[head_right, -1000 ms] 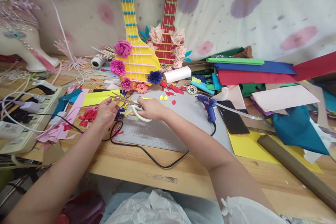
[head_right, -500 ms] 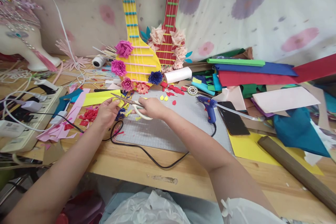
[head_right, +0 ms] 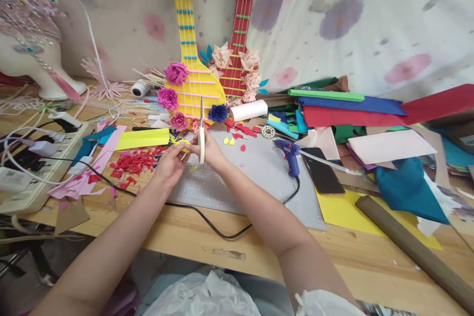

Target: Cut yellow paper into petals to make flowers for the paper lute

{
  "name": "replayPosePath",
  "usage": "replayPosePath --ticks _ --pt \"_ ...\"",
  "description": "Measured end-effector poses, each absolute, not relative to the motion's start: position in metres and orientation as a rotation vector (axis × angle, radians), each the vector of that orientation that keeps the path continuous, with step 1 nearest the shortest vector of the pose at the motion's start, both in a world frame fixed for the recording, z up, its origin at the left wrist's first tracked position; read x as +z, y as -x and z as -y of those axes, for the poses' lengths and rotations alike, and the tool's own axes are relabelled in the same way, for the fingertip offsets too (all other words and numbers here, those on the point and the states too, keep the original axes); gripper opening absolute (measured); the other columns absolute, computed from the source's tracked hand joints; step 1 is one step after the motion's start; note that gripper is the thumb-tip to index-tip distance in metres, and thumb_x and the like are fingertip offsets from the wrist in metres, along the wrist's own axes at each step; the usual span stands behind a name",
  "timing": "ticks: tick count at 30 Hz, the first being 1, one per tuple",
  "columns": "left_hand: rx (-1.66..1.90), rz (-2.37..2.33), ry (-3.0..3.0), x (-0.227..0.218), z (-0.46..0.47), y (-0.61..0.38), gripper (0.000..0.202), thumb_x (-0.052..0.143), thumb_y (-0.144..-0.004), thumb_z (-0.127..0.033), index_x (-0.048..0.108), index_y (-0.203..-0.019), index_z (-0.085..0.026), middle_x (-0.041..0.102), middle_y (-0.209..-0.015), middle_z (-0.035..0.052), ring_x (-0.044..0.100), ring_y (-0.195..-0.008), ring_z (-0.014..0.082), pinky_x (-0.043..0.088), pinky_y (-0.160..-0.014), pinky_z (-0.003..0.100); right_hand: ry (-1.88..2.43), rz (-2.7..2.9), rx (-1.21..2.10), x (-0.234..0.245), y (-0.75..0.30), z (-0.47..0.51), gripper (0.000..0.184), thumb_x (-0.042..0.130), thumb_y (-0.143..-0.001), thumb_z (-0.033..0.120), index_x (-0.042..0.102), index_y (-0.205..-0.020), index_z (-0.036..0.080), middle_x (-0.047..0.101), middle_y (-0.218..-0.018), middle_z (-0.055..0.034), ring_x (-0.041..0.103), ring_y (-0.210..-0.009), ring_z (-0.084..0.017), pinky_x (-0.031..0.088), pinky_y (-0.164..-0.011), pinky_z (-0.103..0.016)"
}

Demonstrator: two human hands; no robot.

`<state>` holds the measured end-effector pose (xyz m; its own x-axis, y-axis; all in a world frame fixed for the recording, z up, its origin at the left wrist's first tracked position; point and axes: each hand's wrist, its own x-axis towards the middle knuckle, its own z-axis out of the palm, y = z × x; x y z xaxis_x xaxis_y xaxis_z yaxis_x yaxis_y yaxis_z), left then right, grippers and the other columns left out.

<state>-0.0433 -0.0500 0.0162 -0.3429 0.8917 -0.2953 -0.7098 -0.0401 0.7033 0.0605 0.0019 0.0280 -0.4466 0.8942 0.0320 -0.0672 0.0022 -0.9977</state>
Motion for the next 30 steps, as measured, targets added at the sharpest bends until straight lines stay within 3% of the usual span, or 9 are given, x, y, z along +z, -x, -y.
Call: replayPosePath --ticks 11,21,26,30 --pt "1.505 -0.943 -0.253 0.019 0.050 0.044 0.011 0.071 -0.063 -0.013 0.065 -0.072 -0.016 0.065 -0.069 -0.0029 0.055 -0.059 0.0034 0.046 -0.065 0.017 0.967 1.483 1.521 0.030 -0.071 -0.007 0.047 0.076 -0.049 0.031 0.041 -0.078 0.020 0.055 -0.072 0.0033 0.055 -0.065 -0.012 0.046 -0.062 -0.029" --pt "1.392 -1.182 -0.657 0.020 0.042 0.059 0.029 0.082 -0.044 -0.026 0.067 -0.067 -0.016 0.066 -0.070 -0.0003 0.058 -0.069 0.0100 0.046 -0.071 0.024 0.956 1.659 1.443 0.034 -0.087 -0.017 0.041 0.075 -0.051 0.028 0.044 -0.076 0.019 0.053 -0.071 0.0039 0.051 -0.064 -0.010 0.044 -0.062 -0.027" --pt "1.357 -1.303 -0.887 0.022 0.038 0.061 0.029 0.082 -0.045 -0.033 0.067 -0.065 -0.017 0.066 -0.069 0.0011 0.057 -0.065 0.0121 0.045 -0.072 0.028 0.901 1.673 1.499 0.037 -0.094 -0.017 0.041 0.078 -0.051 0.026 0.044 -0.075 0.019 0.054 -0.069 0.0044 0.052 -0.062 -0.009 0.044 -0.061 -0.025" --pt "1.421 -1.233 -1.144 0.023 0.034 0.063 0.026 0.080 -0.050 -0.036 0.066 -0.063 -0.018 0.065 -0.078 0.0018 0.059 -0.076 0.0149 0.045 -0.079 0.031 0.817 1.536 1.716 0.036 -0.099 -0.018 0.035 0.077 -0.057 0.031 0.049 -0.075 0.018 0.055 -0.064 0.0037 0.054 -0.059 -0.010 0.047 -0.061 -0.025"
